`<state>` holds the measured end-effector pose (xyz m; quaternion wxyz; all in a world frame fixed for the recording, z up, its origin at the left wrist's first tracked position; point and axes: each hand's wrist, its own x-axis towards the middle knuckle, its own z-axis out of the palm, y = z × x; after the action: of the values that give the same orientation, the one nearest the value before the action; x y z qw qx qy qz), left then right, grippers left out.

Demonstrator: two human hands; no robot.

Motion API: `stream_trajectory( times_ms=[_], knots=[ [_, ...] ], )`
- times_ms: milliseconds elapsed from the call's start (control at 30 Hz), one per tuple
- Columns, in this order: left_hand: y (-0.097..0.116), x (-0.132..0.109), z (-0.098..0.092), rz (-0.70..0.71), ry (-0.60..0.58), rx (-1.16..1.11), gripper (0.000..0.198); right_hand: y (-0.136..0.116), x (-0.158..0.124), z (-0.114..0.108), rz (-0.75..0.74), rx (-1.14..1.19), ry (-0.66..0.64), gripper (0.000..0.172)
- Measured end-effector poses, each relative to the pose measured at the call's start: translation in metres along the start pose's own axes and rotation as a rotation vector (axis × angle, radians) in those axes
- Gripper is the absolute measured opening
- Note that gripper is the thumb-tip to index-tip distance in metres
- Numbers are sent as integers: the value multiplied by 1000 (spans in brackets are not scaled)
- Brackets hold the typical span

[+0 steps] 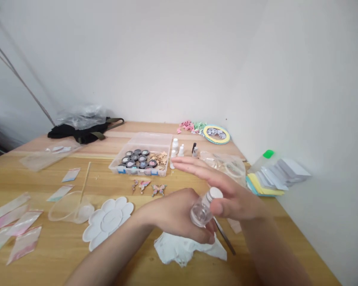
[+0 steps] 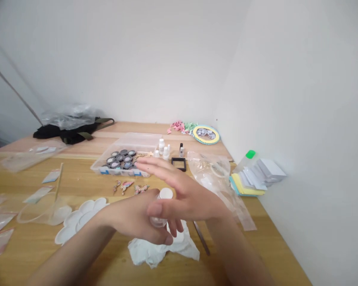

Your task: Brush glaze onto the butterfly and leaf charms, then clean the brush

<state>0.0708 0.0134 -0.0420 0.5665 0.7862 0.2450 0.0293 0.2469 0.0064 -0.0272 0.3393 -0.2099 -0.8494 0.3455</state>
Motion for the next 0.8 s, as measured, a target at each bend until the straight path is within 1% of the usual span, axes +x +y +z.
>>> stream_trajectory(
  times_ms=[67, 133, 267, 333, 400, 433, 467, 500, 567, 600, 667, 700, 733, 767, 800],
  knots=[
    [0, 0, 2, 0, 54, 34, 16, -8, 2, 4, 58, -35, 13, 66],
    [1, 1, 3, 15, 172, 108, 16, -13, 3, 7, 111, -37, 48, 57],
    [2, 4, 7, 117, 410, 206, 30, -10, 4, 11, 161, 59, 159, 41],
    [2, 7, 9, 136, 506, 226, 31, -6, 5, 13, 184, 112, 210, 39],
    [3, 9, 9, 116, 558, 245, 29, -3, 5, 13, 198, 141, 246, 41],
    [3, 9, 9, 88, 554, 240, 27, -2, 5, 12, 195, 147, 252, 43],
    [3, 9, 9, 53, 524, 221, 25, -2, 5, 11, 187, 148, 247, 45],
    [4, 8, 8, 16, 465, 190, 22, -2, 5, 9, 177, 144, 228, 48],
    [5, 6, 6, -42, 279, 102, 18, -2, 4, 3, 166, 126, 153, 57],
    [6, 5, 5, -50, 173, 58, 18, -2, 4, 1, 162, 115, 97, 63],
    [8, 3, 4, -37, -25, 12, 17, -2, 3, -4, 125, 92, -38, 71],
    [9, 3, 4, -23, -78, 33, 14, -2, 3, -6, 91, 78, -108, 73],
    [10, 3, 5, -5, -80, 80, 12, -3, 3, -7, 51, 66, -172, 73],
    [10, 4, 5, 12, -32, 142, 10, -4, 3, -7, 11, 56, -229, 71],
    [10, 4, 7, 22, 50, 205, 11, -6, 4, -7, -19, 54, -272, 68]
  ],
)
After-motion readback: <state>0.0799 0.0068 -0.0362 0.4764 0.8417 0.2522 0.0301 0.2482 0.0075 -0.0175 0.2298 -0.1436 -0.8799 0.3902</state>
